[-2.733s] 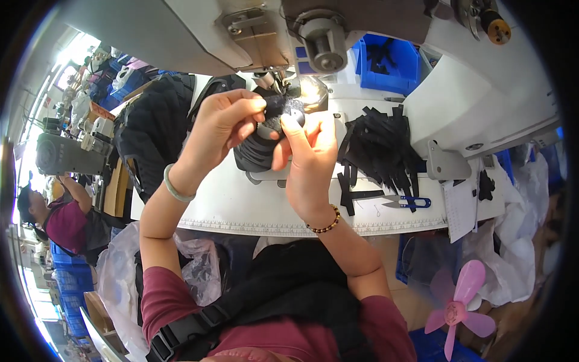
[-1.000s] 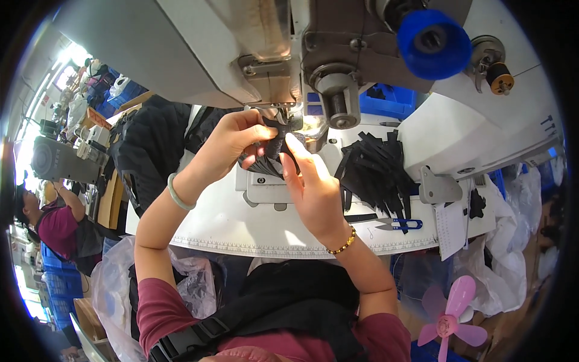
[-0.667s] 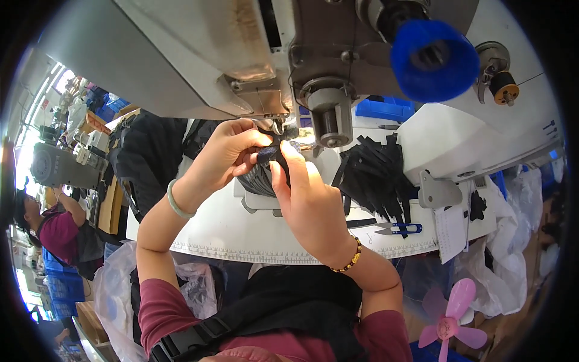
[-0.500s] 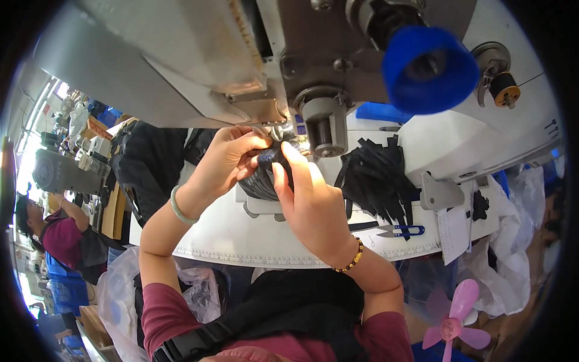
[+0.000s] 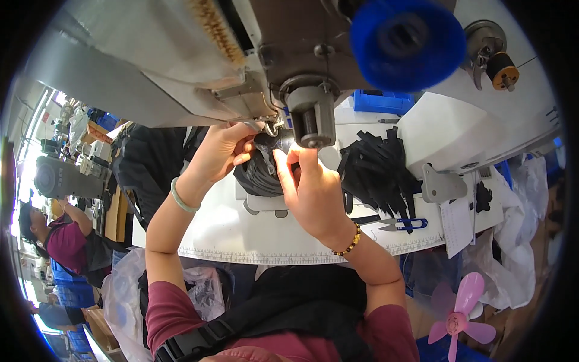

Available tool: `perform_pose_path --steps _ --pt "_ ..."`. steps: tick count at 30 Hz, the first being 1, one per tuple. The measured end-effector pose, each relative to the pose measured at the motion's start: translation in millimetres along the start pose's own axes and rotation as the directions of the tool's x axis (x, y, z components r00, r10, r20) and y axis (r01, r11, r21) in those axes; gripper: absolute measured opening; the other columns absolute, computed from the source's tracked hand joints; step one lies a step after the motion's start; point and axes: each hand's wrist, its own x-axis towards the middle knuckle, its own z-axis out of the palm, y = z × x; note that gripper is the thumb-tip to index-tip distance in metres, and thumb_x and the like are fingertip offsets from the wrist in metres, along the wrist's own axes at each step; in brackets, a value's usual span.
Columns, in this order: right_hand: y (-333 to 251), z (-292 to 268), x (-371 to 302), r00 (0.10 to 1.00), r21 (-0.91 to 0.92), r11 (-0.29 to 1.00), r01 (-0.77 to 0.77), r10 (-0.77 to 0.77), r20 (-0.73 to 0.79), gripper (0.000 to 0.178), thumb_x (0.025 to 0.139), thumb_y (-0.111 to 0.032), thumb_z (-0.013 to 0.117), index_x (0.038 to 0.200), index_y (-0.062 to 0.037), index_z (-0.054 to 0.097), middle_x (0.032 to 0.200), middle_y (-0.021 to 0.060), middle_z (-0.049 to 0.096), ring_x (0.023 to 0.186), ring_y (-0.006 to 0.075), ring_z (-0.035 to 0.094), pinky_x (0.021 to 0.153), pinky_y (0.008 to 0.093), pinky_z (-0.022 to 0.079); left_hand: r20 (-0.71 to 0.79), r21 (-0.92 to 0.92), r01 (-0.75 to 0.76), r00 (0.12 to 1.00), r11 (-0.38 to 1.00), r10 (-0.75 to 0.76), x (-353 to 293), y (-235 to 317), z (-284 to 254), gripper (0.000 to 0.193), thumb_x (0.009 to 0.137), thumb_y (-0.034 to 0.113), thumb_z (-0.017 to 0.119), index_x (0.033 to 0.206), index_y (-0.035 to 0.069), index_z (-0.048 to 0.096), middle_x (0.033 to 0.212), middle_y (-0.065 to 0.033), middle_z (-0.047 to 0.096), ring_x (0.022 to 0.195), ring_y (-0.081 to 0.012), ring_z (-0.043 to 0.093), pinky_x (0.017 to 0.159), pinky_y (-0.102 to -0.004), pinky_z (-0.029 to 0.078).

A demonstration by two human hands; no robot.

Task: The worker is using an industrial sewing machine to stitch various fabric and synthetic components of a shoe upper together.

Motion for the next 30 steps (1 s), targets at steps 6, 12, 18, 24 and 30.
perform_pose_path --steps 6,12,18,24,30 --pt "-3.3 -1.8 -2.6 0.993 0.189 0.975 -0.12 0.113 0.045 0.026 0.083 0.002 0.061 0.094 -0.0015 0.038 0.065 0.0075 0.052 0.048 0.0132 0.055 0.043 0.0256 0.041 -0.024 0.102 -0.091 0.995 0.991 0.094 1.7 -1.4 6.1 0.015 0.082 0.012 0.066 0.087 -0.001 0.061 0.067 -0.0008 0.05 0.05 -0.0058 0.047 0.037 -0.0183 0.036" --pt "-19.1 11.4 -17.5 0.998 0.176 0.984 -0.004 -0.008 0.07 0.022 0.084 -0.002 0.061 0.088 -0.0039 0.04 0.058 0.0075 0.051 0.043 0.0164 0.053 0.042 0.028 0.04 0.125 0.234 -0.147 0.985 0.961 0.12 -8.0 5.0 -12.5 0.01 0.083 0.007 0.06 0.088 -0.001 0.061 0.078 -0.0004 0.058 0.069 -0.0056 0.054 0.058 -0.0209 0.046" --pt "-46.6 -3.3 -2.8 0.938 0.146 0.94 0.308 -0.326 0.12 0.047 0.071 -0.009 0.074 0.109 -0.0049 0.047 0.092 0.0084 0.059 0.059 0.0179 0.056 0.051 0.0298 0.045 0.465 0.616 -0.269 0.883 0.74 -0.066 -63.9 31.6 -54.9 0.013 0.075 0.005 0.062 0.082 -0.001 0.052 0.068 0.0035 0.051 0.064 -0.0029 0.044 0.056 -0.0196 0.038" --pt "-38.9 22.9 35.9 0.716 0.358 0.917 -0.179 -0.128 0.686 0.042 0.079 -0.012 0.068 0.116 -0.0061 0.049 0.083 0.0052 0.059 0.056 0.0086 0.048 0.05 0.0251 0.039 0.356 0.765 -0.274 0.934 0.582 -0.029 -111.1 36.9 -62.1 0.027 0.073 -0.004 0.063 0.097 0.0 0.052 0.081 0.0003 0.052 0.078 -0.0066 0.05 0.077 -0.0199 0.041" --pt "-55.1 21.2 44.4 0.532 0.191 0.887 -0.421 0.071 0.844 0.029 0.083 -0.013 0.066 0.109 -0.004 0.056 0.084 0.0055 0.06 0.059 0.0049 0.051 0.052 0.0219 0.041 0.216 0.628 -0.33 0.944 0.705 0.25 -127.2 12.6 -68.8 0.051 0.081 -0.01 0.056 0.127 0.005 0.043 0.086 -0.0008 0.055 0.081 -0.0058 0.052 0.075 -0.0204 0.043"
